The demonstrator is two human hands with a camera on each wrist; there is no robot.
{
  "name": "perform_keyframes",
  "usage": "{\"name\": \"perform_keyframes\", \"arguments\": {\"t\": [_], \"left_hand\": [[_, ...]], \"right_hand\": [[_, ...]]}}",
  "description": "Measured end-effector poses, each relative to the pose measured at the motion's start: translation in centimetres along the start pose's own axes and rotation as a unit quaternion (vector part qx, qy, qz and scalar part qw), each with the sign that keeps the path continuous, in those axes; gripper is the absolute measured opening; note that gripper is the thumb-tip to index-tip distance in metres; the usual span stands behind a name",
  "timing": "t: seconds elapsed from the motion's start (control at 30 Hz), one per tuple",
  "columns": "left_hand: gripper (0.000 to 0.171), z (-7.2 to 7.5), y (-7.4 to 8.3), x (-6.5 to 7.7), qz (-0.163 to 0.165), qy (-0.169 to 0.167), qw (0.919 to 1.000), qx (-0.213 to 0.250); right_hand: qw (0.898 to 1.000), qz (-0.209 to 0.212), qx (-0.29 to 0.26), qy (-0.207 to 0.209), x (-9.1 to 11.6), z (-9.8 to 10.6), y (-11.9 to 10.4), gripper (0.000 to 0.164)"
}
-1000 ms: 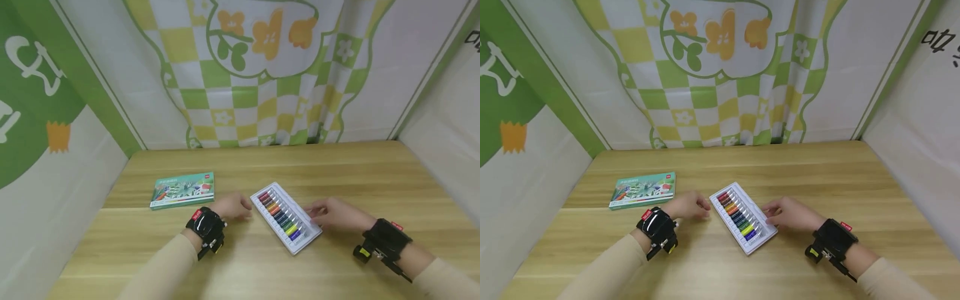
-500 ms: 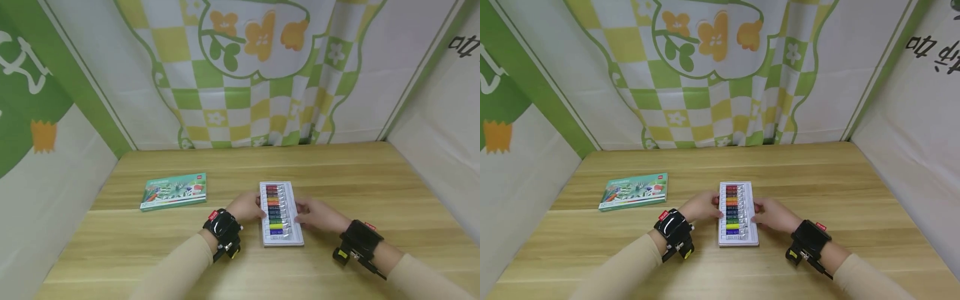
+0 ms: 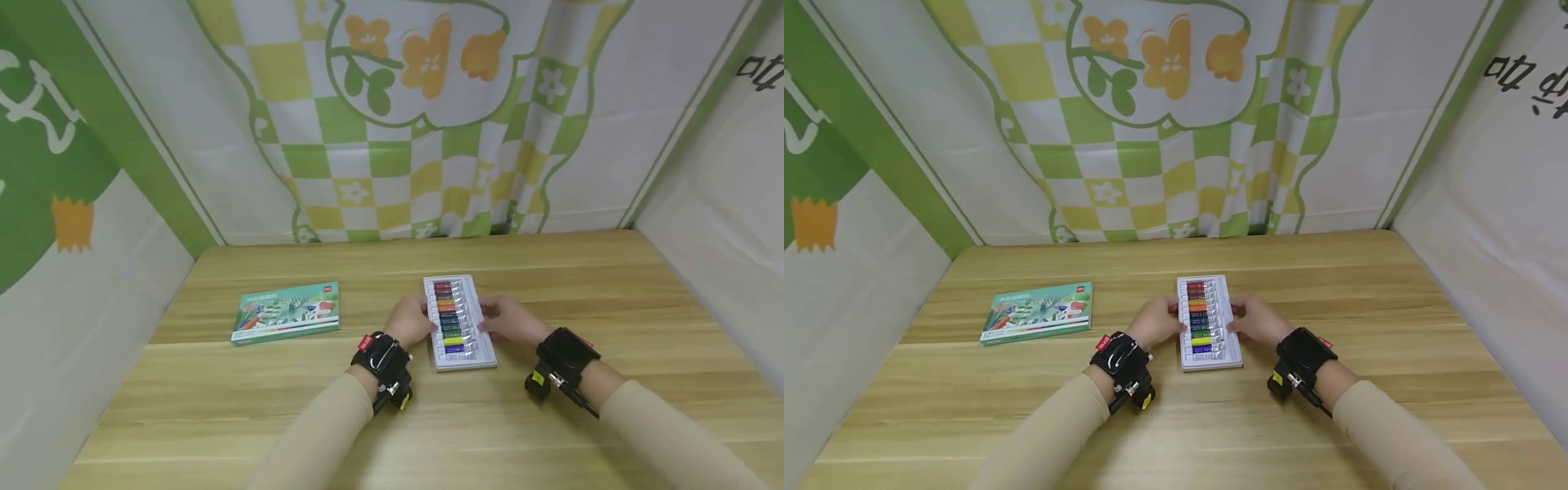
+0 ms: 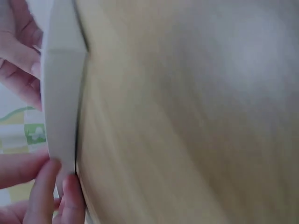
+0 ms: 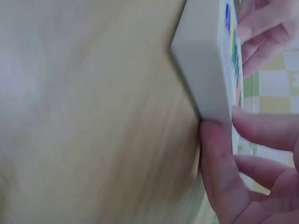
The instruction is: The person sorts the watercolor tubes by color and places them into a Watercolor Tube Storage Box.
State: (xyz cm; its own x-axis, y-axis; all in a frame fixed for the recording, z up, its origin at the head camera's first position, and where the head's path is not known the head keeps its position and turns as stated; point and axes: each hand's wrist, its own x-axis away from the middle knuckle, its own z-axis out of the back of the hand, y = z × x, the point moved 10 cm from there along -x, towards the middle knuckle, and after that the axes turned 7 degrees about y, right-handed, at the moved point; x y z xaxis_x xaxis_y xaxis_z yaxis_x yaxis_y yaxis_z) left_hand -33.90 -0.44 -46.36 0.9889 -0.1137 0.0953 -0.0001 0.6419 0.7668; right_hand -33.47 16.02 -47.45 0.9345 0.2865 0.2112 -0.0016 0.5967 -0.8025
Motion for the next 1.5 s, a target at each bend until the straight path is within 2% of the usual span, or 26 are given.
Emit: {"name": "perform_keyframes", "arguments": {"t": [0.1, 0.33, 0.5, 0.63, 0.73, 0.83, 0.93, 1.03, 1.1, 1.17, 1.23, 1.3, 1.5], "left_hand": [[0.032, 0.0, 0.4, -0.1, -0.018, -0.008, 0.9993, -0.030], [0.024, -0.6, 0.8, 0.1, -0.043, -0.032, 0.9982, -0.029], [0.024, 0.0, 1.0, 0.5, -0.071, -0.061, 0.9940, -0.057], [0.038, 0.9, 1.1, 1.0, -0.094, -0.098, 0.9876, -0.078], [0.047, 3.2, 0.8, 1.5, -0.104, -0.098, 0.9845, -0.101], [0.054, 6.7, -0.2, 2.0, -0.115, -0.097, 0.9782, -0.144], [0.068, 10.6, -3.0, 2.4, -0.110, -0.091, 0.9691, -0.201], [0.084, 14.0, -6.9, 2.4, -0.067, -0.075, 0.9645, -0.244], [0.089, 15.4, -9.0, 2.2, -0.035, -0.069, 0.9643, -0.253], [0.089, 16.2, -10.5, 2.2, -0.022, -0.062, 0.9642, -0.257], [0.084, 16.5, -11.0, 2.2, -0.020, -0.064, 0.9642, -0.257], [0.077, 16.0, -10.8, 1.8, -0.034, -0.073, 0.9626, -0.259], [0.066, 14.0, -9.1, -0.1, -0.074, -0.108, 0.9485, -0.289]], "right_hand": [[1.000, -0.014, -0.015, 0.004, -0.2, 0.2, 0.3, 0.059], [1.000, -0.021, 0.010, 0.001, 0.2, 0.4, 0.2, 0.057], [1.000, -0.021, 0.014, 0.003, 0.1, -0.1, -0.3, 0.058], [1.000, -0.027, 0.011, 0.006, 0.4, 0.2, 0.2, 0.058], [0.999, -0.030, 0.013, 0.010, 0.5, 0.4, 0.5, 0.058], [0.999, -0.027, 0.013, 0.014, 0.3, 0.4, 0.2, 0.059], [0.999, -0.019, 0.025, 0.015, 0.0, 0.2, -0.3, 0.059], [0.999, -0.023, 0.019, 0.016, -0.2, 0.0, -0.3, 0.058], [0.999, -0.025, 0.018, 0.017, -0.2, 0.2, -0.4, 0.058], [0.999, -0.030, 0.013, 0.014, -0.4, 0.0, -0.3, 0.058], [0.999, -0.031, 0.014, 0.011, -0.5, 0.0, -0.4, 0.059], [0.999, -0.037, 0.015, 0.013, -0.3, 0.1, -0.3, 0.059], [0.999, -0.042, 0.023, 0.008, 0.0, 0.4, -0.4, 0.057]]}}
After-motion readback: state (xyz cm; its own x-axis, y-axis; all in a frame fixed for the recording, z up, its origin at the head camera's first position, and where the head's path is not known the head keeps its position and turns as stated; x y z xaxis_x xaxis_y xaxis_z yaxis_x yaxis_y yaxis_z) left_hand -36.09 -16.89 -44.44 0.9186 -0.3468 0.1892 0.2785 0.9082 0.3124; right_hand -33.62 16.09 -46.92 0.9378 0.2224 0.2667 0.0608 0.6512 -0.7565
